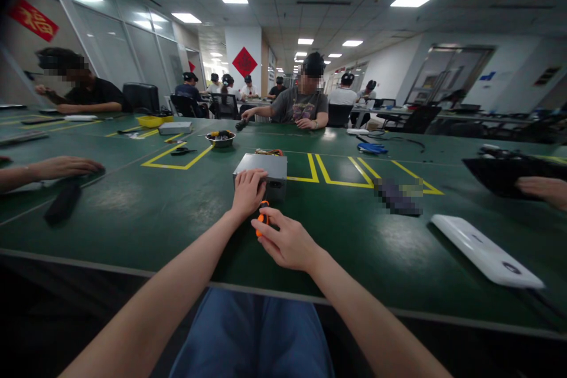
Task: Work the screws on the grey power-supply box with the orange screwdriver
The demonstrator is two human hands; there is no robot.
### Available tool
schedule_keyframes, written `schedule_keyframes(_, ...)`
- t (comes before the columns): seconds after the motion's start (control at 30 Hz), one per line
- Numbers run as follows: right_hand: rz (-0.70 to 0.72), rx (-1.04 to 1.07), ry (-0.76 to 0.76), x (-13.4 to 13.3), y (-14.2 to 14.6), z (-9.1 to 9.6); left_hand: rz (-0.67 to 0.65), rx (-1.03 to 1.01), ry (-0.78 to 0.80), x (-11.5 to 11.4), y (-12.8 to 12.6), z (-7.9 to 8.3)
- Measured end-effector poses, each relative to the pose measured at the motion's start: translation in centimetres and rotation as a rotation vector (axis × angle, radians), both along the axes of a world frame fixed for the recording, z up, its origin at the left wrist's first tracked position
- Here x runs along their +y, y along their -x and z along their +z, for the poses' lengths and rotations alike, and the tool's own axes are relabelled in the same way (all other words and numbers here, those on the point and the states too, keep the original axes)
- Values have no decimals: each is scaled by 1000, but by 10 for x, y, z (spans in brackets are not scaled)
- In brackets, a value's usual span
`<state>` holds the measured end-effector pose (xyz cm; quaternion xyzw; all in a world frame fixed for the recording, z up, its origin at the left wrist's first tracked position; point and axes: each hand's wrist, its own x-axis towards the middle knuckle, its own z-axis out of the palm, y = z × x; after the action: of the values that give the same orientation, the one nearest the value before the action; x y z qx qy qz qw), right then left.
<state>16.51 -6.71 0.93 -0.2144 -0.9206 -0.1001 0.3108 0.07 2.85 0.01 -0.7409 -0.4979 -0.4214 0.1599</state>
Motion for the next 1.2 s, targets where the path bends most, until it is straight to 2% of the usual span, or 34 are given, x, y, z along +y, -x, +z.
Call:
schedule_keyframes(0.27, 42, 150, 14, 4, 0, -4, 5, -13, 3, 1, 0, -1)
schedule_keyframes(0.5, -5, 39, -7, 3, -1, -2, 2, 3, 2, 0, 0, 0)
schedule_keyframes(0.63, 26, 119, -31, 5, -1, -6, 5, -3, -4, 1, 0, -1)
schedule_keyframes(0.73, 46, 158, 12, 5, 0, -7, 5, -10, -8, 1, 0, -1)
schedule_keyframes(0.87, 28, 51, 70, 3, 1, -3, 2, -14, -1, 0, 0, 0)
schedule_keyframes(0.97, -11, -26, -7, 4, 3, -3, -8, -6, 4, -1, 0, 1)
schedule_keyframes(1.07, -15, 37, -97, 7, 3, -8, -9, -2, 12, -1, 1, 1)
schedule_keyframes(1.2, -11, 117, -19, 7, 3, -9, -2, -2, 11, 0, 1, 0)
